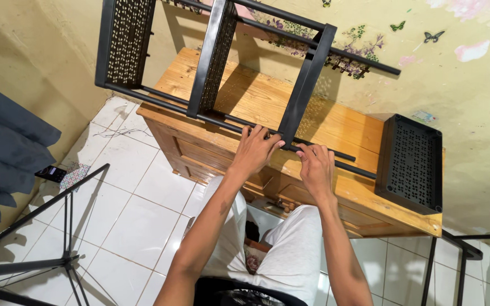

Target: The person assembles a black plastic storage shelf on a wooden table. They insert horizontal rods into the vertical frame slots and place a perforated tray into the structure.

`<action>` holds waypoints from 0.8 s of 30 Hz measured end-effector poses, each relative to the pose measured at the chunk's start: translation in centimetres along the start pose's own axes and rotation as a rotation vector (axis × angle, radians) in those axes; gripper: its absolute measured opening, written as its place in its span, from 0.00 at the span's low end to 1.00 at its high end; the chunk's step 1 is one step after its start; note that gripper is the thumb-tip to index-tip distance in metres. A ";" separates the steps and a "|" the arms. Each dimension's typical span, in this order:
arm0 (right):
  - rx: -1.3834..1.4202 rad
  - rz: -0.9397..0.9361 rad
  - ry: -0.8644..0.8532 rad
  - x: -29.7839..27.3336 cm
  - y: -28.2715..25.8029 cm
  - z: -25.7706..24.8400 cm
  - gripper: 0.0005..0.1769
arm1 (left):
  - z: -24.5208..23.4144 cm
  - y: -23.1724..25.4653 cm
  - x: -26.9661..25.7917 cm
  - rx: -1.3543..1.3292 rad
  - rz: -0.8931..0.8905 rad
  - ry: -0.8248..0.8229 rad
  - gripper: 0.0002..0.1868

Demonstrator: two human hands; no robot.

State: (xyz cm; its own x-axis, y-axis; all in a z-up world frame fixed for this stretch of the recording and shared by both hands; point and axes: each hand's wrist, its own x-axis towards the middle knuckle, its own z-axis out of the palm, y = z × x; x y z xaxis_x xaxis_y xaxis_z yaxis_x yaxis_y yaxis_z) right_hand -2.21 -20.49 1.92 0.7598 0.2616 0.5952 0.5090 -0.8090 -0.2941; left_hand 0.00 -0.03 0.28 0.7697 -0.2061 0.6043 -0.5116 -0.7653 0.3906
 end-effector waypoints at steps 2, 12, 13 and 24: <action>-0.001 -0.018 0.015 0.5 -0.4 -0.5 0.10 | -0.4 0.2 0.5 0.004 -0.020 -0.022 0.15; -0.034 -0.044 -0.003 2.7 -1.4 -2.5 0.09 | -2.2 1.1 2.6 0.067 0.021 0.073 0.16; -0.040 -0.053 0.003 2.9 -1.4 -2.4 0.09 | -2.2 1.1 2.8 0.070 0.019 0.071 0.16; -0.197 -0.225 -0.202 3.7 -0.3 -2.9 0.21 | -1.6 1.3 4.2 0.192 -0.074 -0.020 0.21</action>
State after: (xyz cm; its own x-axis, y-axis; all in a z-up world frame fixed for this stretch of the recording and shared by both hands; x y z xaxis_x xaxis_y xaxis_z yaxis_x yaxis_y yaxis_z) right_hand -0.74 -20.84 6.36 0.7121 0.5275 0.4633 0.5997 -0.8001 -0.0108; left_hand 1.95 -0.98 4.42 0.8107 -0.1559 0.5644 -0.3730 -0.8805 0.2925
